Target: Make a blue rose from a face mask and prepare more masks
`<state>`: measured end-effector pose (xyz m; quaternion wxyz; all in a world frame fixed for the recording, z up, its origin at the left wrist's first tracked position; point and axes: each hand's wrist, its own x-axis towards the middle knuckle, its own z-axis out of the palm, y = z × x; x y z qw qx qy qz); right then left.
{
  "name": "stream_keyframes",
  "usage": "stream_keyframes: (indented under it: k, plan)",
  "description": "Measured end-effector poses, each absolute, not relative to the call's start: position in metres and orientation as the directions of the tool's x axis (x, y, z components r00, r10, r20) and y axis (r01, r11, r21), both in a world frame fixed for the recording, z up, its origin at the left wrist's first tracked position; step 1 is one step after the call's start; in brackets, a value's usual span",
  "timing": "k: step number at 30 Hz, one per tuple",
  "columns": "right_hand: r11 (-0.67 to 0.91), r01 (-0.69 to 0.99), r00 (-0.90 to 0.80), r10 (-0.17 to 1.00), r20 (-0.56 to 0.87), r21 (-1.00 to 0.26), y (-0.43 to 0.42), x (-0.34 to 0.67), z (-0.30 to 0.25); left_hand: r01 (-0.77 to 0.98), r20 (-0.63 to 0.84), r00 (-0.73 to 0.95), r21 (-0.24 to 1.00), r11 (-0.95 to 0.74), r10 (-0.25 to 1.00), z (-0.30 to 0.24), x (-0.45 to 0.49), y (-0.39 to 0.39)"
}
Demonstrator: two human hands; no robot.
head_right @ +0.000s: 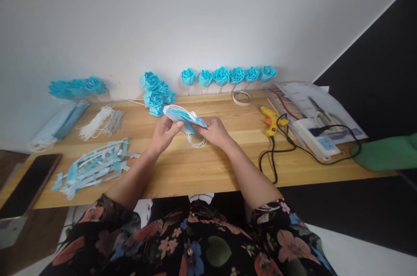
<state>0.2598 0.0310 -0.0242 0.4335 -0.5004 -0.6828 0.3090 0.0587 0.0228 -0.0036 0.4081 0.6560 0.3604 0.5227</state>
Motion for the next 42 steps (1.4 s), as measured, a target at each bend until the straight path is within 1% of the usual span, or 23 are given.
stream_keyframes:
  k: [2, 6, 11, 14, 18, 20, 22, 24, 26, 27, 29, 30, 32, 34, 36, 38, 42]
  plan:
    - [0.367, 0.457, -0.175, 0.930, 0.322, -0.811, 0.028, 0.261, -0.020, 0.027, 0.407, 0.196, 0.907, -0.420, 0.892, 0.005, 0.057, 0.017]
    - [0.483, 0.443, -0.272, 0.875, 0.400, -0.755, 0.027, 0.265, -0.014, -0.026, 0.452, 0.244, 0.887, -0.461, 0.858, 0.020, 0.054, 0.010]
    - [0.481, 0.487, -0.236, 0.876, 0.420, -0.729, 0.031, 0.271, -0.016, -0.040, 0.468, 0.236, 0.881, -0.472, 0.852, 0.028, 0.050, 0.010]
    - [0.466, 0.532, -0.204, 0.881, 0.428, -0.707, 0.035, 0.276, -0.019, -0.068, 0.501, 0.191, 0.865, -0.497, 0.844, 0.028, 0.045, 0.012]
    - [0.448, 0.579, -0.168, 0.883, 0.438, -0.681, 0.040, 0.282, -0.020, -0.104, 0.576, 0.042, 0.815, -0.570, 0.816, 0.030, 0.037, 0.014]
    - [0.443, 0.577, -0.165, 0.886, 0.434, -0.686, 0.039, 0.281, -0.021, -0.096, 0.596, -0.020, 0.798, -0.595, 0.802, 0.031, 0.034, 0.015]
    - [0.423, 0.523, -0.153, 0.901, 0.406, -0.740, 0.038, 0.277, -0.021, -0.064, 0.597, -0.009, 0.800, -0.596, 0.802, 0.031, 0.033, 0.017]
    - [0.364, 0.391, -0.117, 0.931, 0.346, -0.846, 0.038, 0.270, -0.022, -0.044, 0.588, 0.064, 0.808, -0.587, 0.806, 0.028, 0.034, 0.019]
    - [0.258, 0.162, -0.016, 0.966, 0.259, -0.953, 0.039, 0.265, -0.022, -0.060, 0.579, 0.142, 0.814, -0.577, 0.803, 0.024, 0.038, 0.023]
    - [0.197, 0.022, 0.046, 0.979, 0.198, -0.980, 0.041, 0.264, -0.022, -0.072, 0.571, 0.167, 0.820, -0.568, 0.804, 0.020, 0.040, 0.024]
    - [0.092, -0.234, 0.146, 0.988, 0.058, -0.968, 0.046, 0.264, -0.022, -0.080, 0.530, 0.187, 0.847, -0.525, 0.827, 0.012, 0.044, 0.027]
    - [0.046, -0.328, 0.164, 0.986, -0.008, -0.944, 0.049, 0.266, -0.022, -0.071, 0.492, 0.188, 0.870, -0.488, 0.850, 0.008, 0.047, 0.028]
    - [-0.029, -0.434, 0.156, 0.982, -0.106, -0.901, 0.054, 0.268, -0.021, -0.039, 0.394, 0.176, 0.919, -0.393, 0.902, -0.001, 0.051, 0.029]
    - [-0.078, -0.466, 0.141, 0.977, -0.161, -0.882, 0.055, 0.268, -0.021, -0.012, 0.294, 0.163, 0.955, -0.296, 0.942, -0.009, 0.055, 0.031]
    - [-0.097, -0.448, 0.135, 0.975, -0.174, -0.889, 0.052, 0.264, -0.022, -0.002, 0.221, 0.159, 0.975, -0.223, 0.962, -0.016, 0.058, 0.033]
    - [-0.071, -0.392, 0.132, 0.982, -0.133, -0.917, 0.047, 0.258, -0.021, -0.001, 0.169, 0.174, 0.985, -0.172, 0.970, -0.021, 0.059, 0.036]
    - [0.031, -0.259, 0.076, 0.997, 0.011, -0.965, 0.035, 0.250, -0.017, -0.041, 0.105, 0.249, 0.994, -0.098, 0.963, -0.027, 0.061, 0.040]
